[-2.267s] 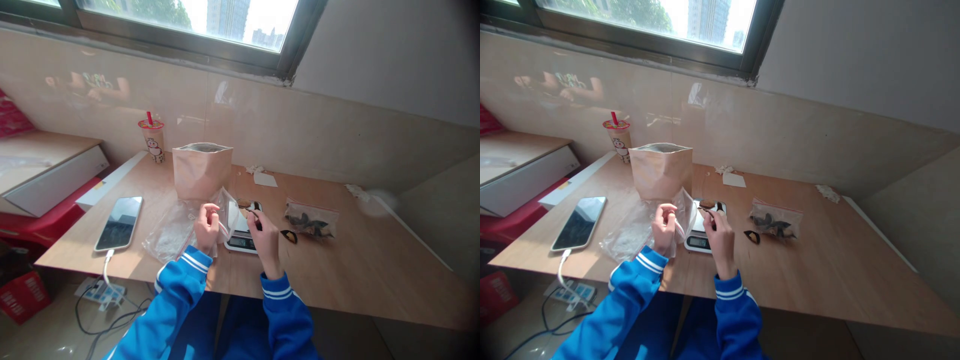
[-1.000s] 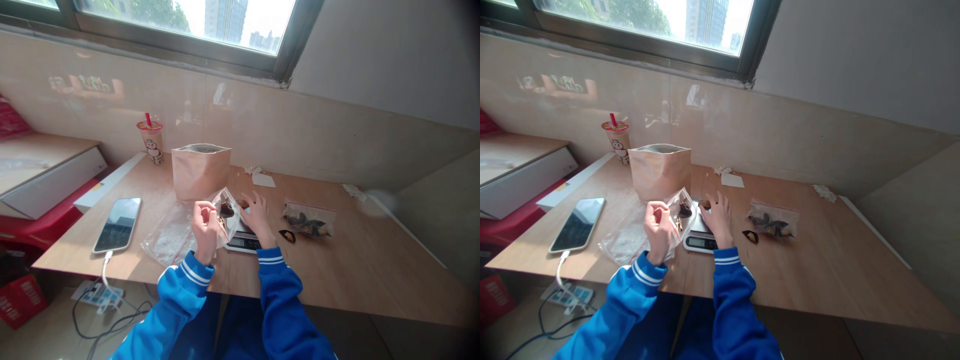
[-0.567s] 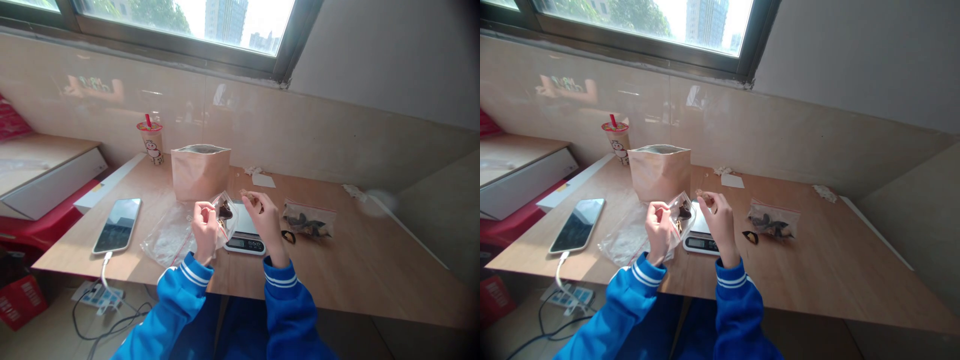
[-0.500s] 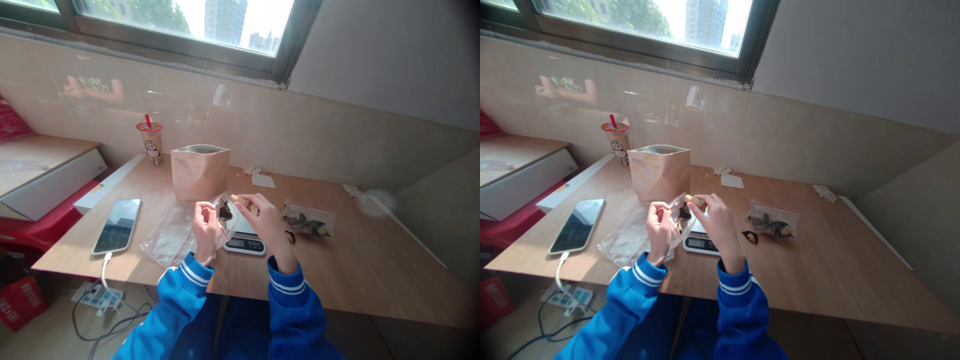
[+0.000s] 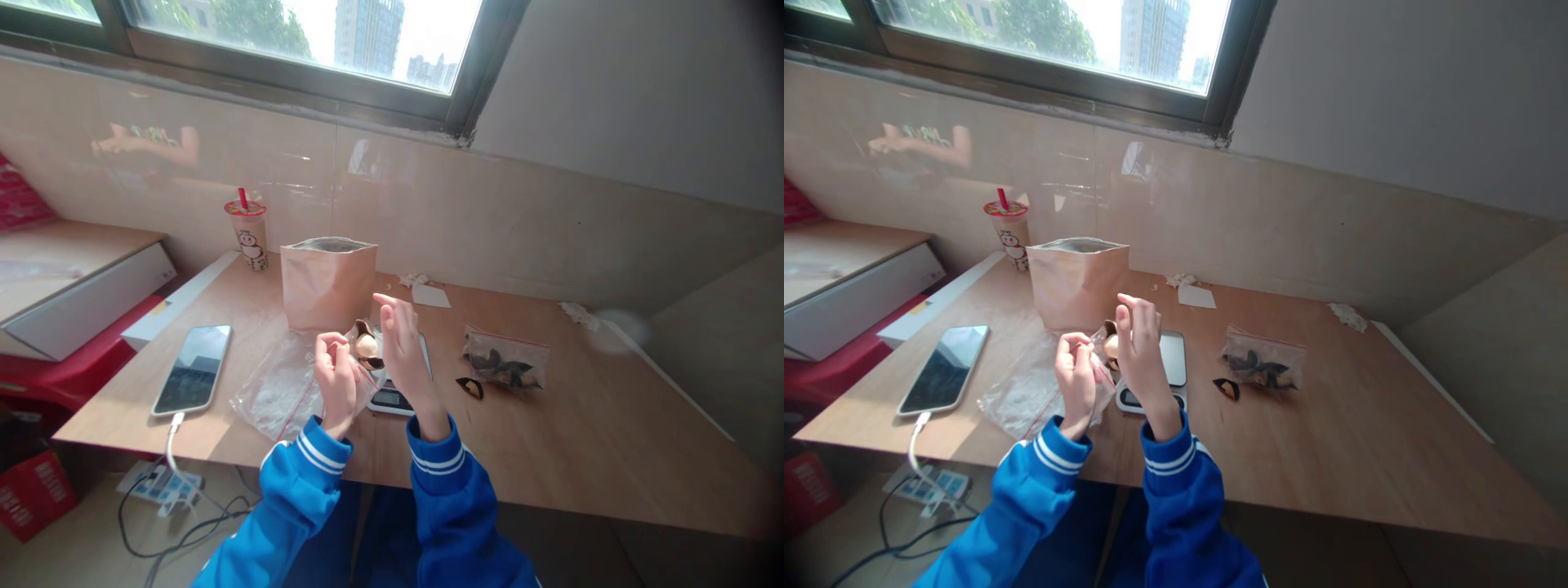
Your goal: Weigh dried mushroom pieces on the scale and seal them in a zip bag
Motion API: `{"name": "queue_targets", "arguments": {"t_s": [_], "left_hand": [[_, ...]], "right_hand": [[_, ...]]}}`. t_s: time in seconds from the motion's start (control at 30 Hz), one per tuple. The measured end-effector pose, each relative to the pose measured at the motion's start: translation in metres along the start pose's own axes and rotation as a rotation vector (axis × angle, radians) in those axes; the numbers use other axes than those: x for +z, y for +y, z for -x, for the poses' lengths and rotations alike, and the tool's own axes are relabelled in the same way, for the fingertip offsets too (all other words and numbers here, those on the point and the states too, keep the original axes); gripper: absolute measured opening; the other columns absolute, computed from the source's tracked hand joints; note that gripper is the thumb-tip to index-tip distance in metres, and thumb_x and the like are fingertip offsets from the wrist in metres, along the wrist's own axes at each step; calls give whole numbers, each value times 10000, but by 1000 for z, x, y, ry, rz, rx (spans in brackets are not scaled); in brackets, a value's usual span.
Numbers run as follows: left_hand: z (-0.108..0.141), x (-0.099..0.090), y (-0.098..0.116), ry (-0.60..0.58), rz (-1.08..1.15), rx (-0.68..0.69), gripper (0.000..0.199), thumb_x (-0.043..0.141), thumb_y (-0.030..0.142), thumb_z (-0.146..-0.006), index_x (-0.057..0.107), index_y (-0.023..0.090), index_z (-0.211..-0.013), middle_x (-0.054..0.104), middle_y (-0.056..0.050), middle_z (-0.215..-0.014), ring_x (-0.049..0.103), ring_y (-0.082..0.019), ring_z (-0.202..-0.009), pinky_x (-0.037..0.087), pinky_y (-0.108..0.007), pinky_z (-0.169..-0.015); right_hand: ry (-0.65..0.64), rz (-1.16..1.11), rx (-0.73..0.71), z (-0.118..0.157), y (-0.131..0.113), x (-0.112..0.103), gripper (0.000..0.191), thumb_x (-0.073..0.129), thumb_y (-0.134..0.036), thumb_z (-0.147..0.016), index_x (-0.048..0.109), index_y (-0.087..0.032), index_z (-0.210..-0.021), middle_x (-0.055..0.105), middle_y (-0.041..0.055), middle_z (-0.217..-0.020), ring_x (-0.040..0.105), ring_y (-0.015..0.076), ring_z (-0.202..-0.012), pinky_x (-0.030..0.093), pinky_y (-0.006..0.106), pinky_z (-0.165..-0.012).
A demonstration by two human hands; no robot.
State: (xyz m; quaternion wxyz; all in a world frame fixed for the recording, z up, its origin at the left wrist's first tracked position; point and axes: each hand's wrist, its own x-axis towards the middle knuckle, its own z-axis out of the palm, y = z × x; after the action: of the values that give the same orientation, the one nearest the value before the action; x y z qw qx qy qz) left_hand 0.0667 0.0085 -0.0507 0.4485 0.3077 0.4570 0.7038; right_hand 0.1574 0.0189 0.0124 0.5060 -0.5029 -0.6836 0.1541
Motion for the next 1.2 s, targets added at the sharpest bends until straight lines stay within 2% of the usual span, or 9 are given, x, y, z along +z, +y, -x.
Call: {"name": "queue_targets", "arguments": {"t_s": [0.13, 0.27, 0.47, 0.63, 0.73, 0.87, 1.0, 1.1, 1.2], "left_hand": [[-1, -1, 1, 3, 92, 0, 55, 478, 252, -859, 431, 240, -832, 334, 116, -399, 316, -79, -301, 289, -182, -350], [-1, -2, -1, 28, 236, -13, 93, 494, 204, -828, 409, 232, -798, 344, 98, -491, 287, -49, -340, 240, -174, -352], [8, -3, -5, -46, 225, 10, 118, 518, 219, -838, 407, 227, -798, 334, 76, -557, 298, -49, -395, 221, -202, -371], [15, -1, -5, -156, 303, 58, 176, 551, 293, -863, 413, 223, -780, 375, 79, -549, 316, -48, -411, 272, -193, -404], [14, -3, -4, -166, 335, 96, 209, 593, 321, -845, 428, 221, -765, 356, 87, -516, 297, -49, -402, 259, -182, -393], [8, -6, 3, -104, 421, 132, 232, 615, 314, -828, 429, 209, -738, 337, 85, -532, 291, -43, -424, 270, -167, -410], [9, -6, 7, 8, 401, 155, 244, 594, 308, -837, 392, 207, -744, 359, 80, -573, 348, -45, -462, 325, -161, -455], [16, -6, 5, -143, 257, 47, 184, 565, 357, -881, 432, 232, -908, 443, 74, -631, 437, -63, -503, 390, -176, -488], [22, -7, 5, -325, 125, 11, 369, 549, 511, -875, 426, 237, -1090, 593, -15, -880, 612, -139, -774, 525, -284, -703]], "right_hand": [[71, -35, 87, 17, 12, -6, 393, 297, -445, -1003, 569, -216, -1168, 583, 88, -1197, 506, 197, -1183, 376, 399, -1048], [40, -111, 229, 37, 23, -9, 415, 328, -478, -990, 525, -228, -1257, 546, 94, -1288, 498, 201, -1222, 413, 393, -1033], [-160, -38, 132, 45, 23, -2, 463, 285, -494, -995, 627, -265, -1206, 415, 57, -1462, 384, 229, -1355, 321, 425, -1131], [-371, 13, 169, 40, 20, -7, 523, 286, -542, -981, 713, -249, -1053, 513, 71, -1383, 419, 249, -1323, 297, 452, -1137], [-281, -53, 160, 40, 21, -18, 524, 265, -537, -987, 707, -264, -1056, 546, 61, -1341, 455, 232, -1291, 324, 432, -1119], [-122, -158, 267, 50, 25, -26, 506, 275, -558, -976, 602, -244, -1202, 572, 85, -1299, 541, 225, -1189, 432, 413, -1024], [-312, -282, 461, 67, 18, -16, 539, 403, -591, -925, 487, -225, -1310, 575, 105, -1305, 568, 236, -1168, 486, 402, -962], [-297, -280, 424, 77, 3, -3, 677, 584, -534, -849, 366, -253, -1426, 489, 99, -1411, 478, 254, -1292, 450, 407, -1027], [-211, -226, 352, 82, -5, 4, 908, 732, -446, -746, 245, -277, -1494, 418, 99, -1465, 426, 272, -1338, 401, 440, -1089]]}}
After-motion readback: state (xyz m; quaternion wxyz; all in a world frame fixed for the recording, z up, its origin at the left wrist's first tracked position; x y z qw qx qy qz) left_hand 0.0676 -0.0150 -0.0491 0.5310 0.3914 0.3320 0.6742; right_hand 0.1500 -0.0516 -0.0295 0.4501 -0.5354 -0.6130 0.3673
